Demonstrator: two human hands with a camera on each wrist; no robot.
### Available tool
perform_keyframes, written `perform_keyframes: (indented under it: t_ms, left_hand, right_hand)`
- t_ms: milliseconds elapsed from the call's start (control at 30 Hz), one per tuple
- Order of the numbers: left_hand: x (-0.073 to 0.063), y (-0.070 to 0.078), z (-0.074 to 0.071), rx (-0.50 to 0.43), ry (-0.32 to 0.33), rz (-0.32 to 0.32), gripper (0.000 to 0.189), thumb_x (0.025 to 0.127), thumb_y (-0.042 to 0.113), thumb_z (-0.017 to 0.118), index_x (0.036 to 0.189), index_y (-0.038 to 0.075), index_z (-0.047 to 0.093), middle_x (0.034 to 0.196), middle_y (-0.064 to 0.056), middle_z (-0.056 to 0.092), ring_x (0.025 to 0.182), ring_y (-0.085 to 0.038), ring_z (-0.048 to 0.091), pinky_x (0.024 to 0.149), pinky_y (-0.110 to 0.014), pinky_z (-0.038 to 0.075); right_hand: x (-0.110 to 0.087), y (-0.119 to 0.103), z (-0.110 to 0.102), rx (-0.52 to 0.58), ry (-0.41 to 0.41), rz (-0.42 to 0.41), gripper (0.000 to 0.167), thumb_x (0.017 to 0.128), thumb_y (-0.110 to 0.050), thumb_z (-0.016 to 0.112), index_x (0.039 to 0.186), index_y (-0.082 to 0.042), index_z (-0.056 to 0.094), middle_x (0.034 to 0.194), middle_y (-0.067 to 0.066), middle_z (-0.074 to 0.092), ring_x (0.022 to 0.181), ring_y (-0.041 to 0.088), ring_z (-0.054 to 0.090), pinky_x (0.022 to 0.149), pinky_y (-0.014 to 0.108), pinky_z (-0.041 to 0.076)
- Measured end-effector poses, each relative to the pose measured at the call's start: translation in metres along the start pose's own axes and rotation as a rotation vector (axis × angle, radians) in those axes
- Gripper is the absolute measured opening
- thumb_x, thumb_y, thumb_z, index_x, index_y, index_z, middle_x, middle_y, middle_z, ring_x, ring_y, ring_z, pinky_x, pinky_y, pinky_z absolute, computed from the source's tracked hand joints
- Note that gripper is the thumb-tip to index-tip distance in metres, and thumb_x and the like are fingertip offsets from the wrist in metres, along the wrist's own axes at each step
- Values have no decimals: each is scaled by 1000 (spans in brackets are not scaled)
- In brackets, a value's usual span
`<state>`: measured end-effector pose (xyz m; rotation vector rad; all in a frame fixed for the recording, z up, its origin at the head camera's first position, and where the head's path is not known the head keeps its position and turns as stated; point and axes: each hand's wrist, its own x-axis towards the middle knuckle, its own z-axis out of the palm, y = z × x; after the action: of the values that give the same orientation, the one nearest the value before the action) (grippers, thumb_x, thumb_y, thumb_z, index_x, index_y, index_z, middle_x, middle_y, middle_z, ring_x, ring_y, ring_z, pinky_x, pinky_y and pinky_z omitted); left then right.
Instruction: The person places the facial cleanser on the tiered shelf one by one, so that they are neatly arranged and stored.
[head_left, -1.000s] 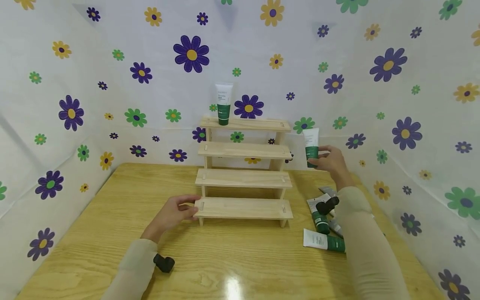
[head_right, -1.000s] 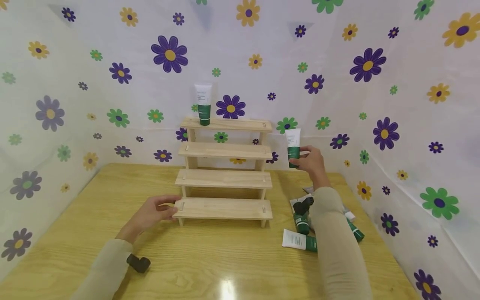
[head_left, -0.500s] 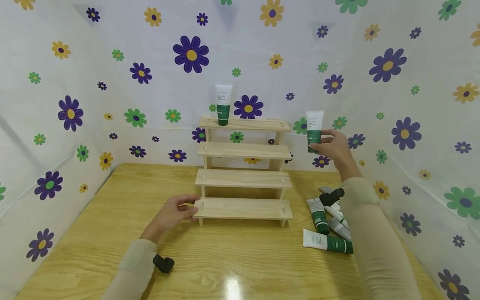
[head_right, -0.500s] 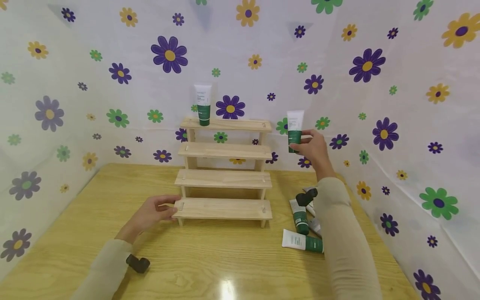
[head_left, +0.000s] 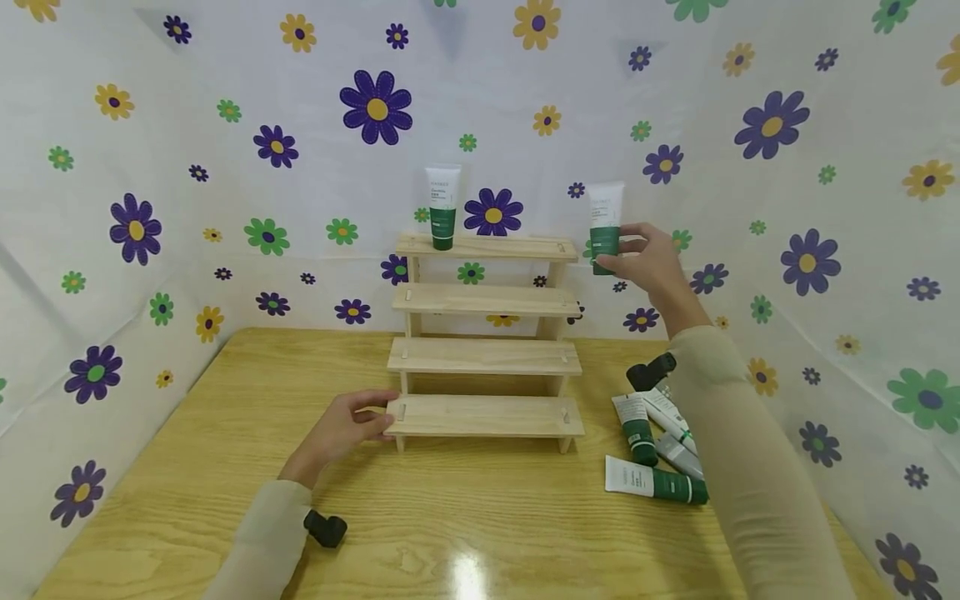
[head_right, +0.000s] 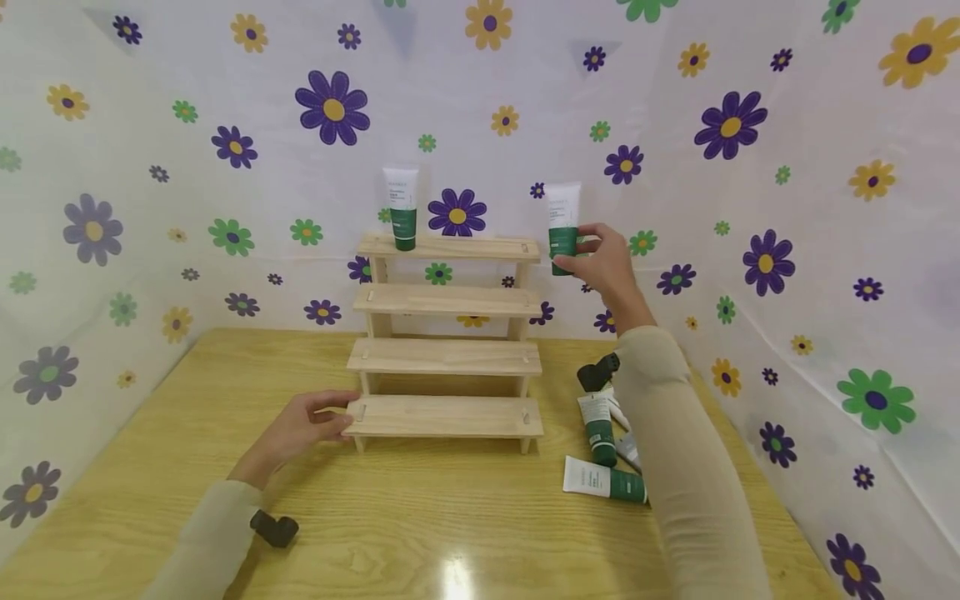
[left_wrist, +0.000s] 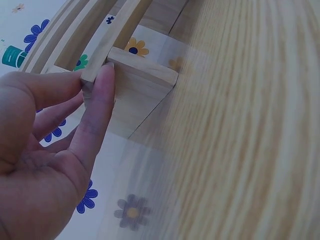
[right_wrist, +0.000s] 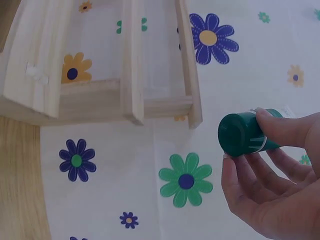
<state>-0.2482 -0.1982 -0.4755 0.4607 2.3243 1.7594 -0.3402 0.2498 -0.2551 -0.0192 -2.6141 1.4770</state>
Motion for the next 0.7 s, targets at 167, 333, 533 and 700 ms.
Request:
perform_keyframes:
  t_ms: [167, 333, 533, 700]
  left_hand:
    - [-1, -1, -1, -1, 4, -5, 49, 101, 10, 66, 147, -2, 53, 147, -30, 51, 111, -28, 70, 86, -29, 65]
    - [-1, -2, -1, -7, -3, 10, 49, 102, 8, 65, 148, -3, 52, 148, -31, 50, 111, -27, 71, 86, -29, 65]
    - [-2, -1, -1, -1, -4, 12, 49, 102, 8, 64, 148, -3, 52, 148, -31, 51, 110, -26, 71, 86, -28, 65]
    - [-2, 0, 0, -2, -7, 10, 48, 102, 8, 64, 147, -3, 52, 148, -31, 51, 113, -30, 71, 87, -29, 65]
  right_hand:
    - [2, -16, 8, -6, -18, -38, 70, 97, -19, 73, 156, -8, 38, 150, 23, 52, 130, 38, 56, 116, 52, 48]
    - [6, -30, 18, -38, -30, -49, 71, 97, -18, 73, 157, -8, 38, 150, 22, 53, 133, 38, 56, 118, 55, 45]
    - [12, -44, 32, -57, -46, -54, 70, 95, -16, 75, 155, -8, 40, 150, 21, 54, 135, 37, 54, 119, 55, 45]
    - [21, -50, 44, -41, -47, -85, 66, 95, -12, 74, 152, -5, 42, 149, 21, 54, 136, 37, 53, 118, 53, 47]
